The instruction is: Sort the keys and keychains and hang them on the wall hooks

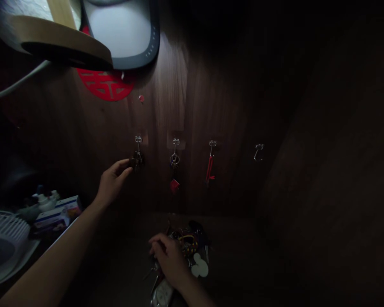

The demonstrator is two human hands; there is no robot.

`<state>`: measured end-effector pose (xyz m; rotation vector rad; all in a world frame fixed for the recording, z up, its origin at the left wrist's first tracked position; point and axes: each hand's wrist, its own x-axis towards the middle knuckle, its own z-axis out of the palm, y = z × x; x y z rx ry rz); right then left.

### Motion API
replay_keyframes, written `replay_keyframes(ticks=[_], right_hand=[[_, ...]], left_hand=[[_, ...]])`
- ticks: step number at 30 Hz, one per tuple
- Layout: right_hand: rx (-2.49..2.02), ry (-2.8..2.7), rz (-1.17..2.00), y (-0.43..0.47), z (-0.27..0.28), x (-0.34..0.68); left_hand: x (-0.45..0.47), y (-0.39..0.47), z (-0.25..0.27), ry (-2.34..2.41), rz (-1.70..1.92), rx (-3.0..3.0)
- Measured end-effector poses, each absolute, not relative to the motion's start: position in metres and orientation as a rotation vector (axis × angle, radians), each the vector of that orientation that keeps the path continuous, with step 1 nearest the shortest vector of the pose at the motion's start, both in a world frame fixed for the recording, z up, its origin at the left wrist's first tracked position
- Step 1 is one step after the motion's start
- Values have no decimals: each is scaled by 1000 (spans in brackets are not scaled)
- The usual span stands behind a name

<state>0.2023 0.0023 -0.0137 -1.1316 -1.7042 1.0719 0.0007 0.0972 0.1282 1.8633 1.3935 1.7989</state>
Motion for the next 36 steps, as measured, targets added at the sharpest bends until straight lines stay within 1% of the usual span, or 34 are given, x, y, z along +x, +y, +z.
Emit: replay_keyframes(ticks=[4,9,18,25,28,36], right_hand=[[-1105,-1710,1052,2,-16,202],[-1134,-1736,1004,0,-16,203],[-1090,-1928,716,-9,-10,205],[-1140,-1835,485,-6,-18,211],[-1188,-1745,373,1,-23,218],[-1352,-1587,118,15,-24,245]], left_hand=[[1,88,115,1439,1736,1822],[0,76,88,1440,1609,1783],[2,34,33,1426,1297,1806],[2,5,-1,1392,1094,1854],[2,0,-11,1376,1026,1892],[1,3,-22,1266,984,2021]])
